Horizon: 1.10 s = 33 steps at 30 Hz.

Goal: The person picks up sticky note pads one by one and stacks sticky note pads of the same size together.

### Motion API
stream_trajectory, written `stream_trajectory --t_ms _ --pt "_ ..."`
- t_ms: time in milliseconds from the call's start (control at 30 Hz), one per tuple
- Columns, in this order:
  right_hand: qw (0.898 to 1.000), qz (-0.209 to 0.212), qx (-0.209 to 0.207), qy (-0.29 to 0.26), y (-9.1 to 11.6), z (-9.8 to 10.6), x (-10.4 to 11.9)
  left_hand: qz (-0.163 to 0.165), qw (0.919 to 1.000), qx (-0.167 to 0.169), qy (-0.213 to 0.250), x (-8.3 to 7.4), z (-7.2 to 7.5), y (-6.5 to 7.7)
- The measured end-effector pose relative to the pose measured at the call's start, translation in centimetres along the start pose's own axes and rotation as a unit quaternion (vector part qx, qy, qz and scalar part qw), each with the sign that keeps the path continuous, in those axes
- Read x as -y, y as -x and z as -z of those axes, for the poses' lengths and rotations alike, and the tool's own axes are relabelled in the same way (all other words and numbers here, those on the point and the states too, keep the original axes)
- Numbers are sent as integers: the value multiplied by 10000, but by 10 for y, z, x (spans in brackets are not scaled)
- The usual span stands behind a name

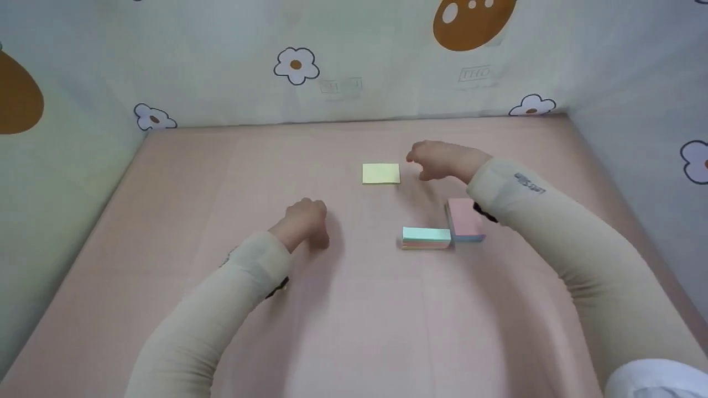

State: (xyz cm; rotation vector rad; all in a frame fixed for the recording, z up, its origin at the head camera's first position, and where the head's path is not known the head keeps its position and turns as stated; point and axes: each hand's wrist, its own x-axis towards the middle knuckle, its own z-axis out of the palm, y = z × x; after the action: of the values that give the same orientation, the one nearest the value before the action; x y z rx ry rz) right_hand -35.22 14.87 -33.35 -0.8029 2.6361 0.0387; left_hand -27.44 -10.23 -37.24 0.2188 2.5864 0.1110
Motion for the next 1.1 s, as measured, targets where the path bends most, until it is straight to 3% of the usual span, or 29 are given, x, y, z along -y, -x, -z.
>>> stream_trajectory --t_ms 167,367,533,767,1100 --pt "9994 38 203 268 -34 -4 16 -9 9995 -19 -318 -4 0 0" --pt "9989 -100 274 374 -53 -12 21 63 9995 -11 -300 -6 3 -1" --pt "9973 -83 419 589 -62 -18 20 91 9996 110 -231 -6 3 0" --pt "9988 9 278 408 -67 -25 18 263 9987 241 -371 -9 4 -2" --pt "9978 -321 489 296 -66 -25 17 289 9983 280 -429 -10 4 -3"
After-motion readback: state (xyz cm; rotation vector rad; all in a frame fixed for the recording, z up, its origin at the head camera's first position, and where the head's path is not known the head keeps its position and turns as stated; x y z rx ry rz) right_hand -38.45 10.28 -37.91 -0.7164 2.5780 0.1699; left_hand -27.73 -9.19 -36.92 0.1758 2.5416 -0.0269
